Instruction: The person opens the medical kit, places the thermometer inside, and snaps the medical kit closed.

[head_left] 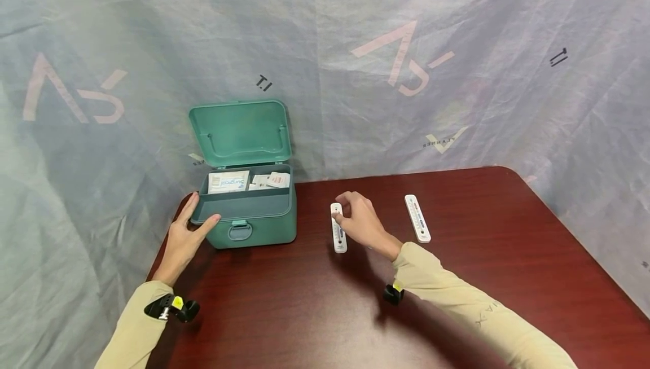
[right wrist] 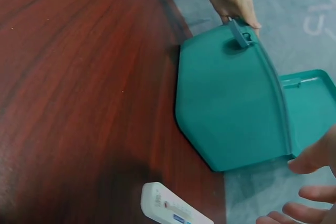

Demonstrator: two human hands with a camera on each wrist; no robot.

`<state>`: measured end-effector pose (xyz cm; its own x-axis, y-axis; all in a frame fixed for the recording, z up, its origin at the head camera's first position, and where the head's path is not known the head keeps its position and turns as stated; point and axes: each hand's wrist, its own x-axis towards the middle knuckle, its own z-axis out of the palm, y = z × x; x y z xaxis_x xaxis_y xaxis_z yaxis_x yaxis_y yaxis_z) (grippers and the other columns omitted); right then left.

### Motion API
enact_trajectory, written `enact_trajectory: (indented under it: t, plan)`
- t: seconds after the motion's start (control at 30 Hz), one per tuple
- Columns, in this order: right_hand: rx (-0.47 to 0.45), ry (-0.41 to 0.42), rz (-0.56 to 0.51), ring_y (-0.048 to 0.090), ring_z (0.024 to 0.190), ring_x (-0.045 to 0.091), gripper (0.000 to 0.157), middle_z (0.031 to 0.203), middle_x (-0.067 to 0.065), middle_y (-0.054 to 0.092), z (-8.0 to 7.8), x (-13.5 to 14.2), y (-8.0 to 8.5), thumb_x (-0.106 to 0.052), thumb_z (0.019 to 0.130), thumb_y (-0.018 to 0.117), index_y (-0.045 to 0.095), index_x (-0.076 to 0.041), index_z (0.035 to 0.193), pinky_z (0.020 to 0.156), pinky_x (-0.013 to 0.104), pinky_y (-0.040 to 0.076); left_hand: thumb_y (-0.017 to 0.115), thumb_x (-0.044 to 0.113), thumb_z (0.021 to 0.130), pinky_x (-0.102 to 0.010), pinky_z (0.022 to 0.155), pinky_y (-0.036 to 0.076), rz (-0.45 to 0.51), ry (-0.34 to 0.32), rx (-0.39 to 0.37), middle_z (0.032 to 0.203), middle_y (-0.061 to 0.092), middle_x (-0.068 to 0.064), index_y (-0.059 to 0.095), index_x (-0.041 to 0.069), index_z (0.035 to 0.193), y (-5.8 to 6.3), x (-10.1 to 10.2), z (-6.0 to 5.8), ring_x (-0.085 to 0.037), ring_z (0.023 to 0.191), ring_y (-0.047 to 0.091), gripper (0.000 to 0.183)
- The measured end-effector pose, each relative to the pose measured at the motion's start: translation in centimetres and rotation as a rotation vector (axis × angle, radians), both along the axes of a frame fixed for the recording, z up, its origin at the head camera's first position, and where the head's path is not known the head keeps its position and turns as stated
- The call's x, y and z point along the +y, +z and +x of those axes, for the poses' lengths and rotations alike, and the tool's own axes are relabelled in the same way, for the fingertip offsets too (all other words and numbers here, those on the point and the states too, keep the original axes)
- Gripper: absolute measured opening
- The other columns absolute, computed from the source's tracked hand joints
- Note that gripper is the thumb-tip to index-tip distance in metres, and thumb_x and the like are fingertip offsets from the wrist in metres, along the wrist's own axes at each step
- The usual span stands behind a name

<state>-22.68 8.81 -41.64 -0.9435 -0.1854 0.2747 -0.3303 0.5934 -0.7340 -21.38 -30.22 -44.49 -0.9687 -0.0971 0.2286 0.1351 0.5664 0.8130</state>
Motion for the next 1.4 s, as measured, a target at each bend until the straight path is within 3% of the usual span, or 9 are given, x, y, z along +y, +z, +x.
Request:
enact_trajectory:
  t: [0.33,0.57,0.97,1.4]
  plan:
    - [0.011,-0.063,0.028,0.054,0.082,0.027,0.039,0.097,0.015,0.060,0.6,-0.4,-2.4,-0.014,0.077,0.076,0.061,0.002,0.108,0.075,0.035,0.044,0.068,0.038,0.087,-0.053,0.108,0.026,0.022,0.003,0.007,0.156,0.015,0.008,0.020,0.027,0.151,-0.1,-0.2,0.0,-0.019,0.142,0.016,0.081]
    - [0.061,-0.105,0.048,0.053,0.075,0.021,0.040,0.087,0.007,0.057,1.4,-0.8,-3.9,-0.017,0.073,0.080,0.061,0.001,0.103,0.069,0.033,0.045,0.070,0.035,0.086,-0.047,0.109,0.027,0.074,0.024,-0.002,0.156,0.018,0.005,0.022,0.026,0.151,-0.4,-0.4,0.3,-0.015,0.141,0.019,0.081]
    - [-0.016,-0.136,0.010,0.059,0.068,0.022,0.044,0.091,0.016,0.058,2.6,-1.0,-6.0,-0.016,0.072,0.082,0.058,0.004,0.103,0.066,0.030,0.047,0.070,0.033,0.087,-0.047,0.108,0.028,0.102,0.025,0.005,0.155,0.019,0.007,0.024,0.026,0.150,-0.4,-0.4,0.5,-0.014,0.141,0.021,0.079]
    - [0.045,-0.184,0.069,0.056,0.083,0.030,0.049,0.091,0.017,0.059,2.7,-0.9,-8.7,-0.017,0.064,0.088,0.059,0.005,0.096,0.074,0.041,0.047,0.072,0.033,0.084,-0.042,0.107,0.031,0.154,0.052,0.026,0.154,0.025,0.005,0.027,0.025,0.150,-0.6,0.1,0.0,-0.010,0.138,0.026,0.080]
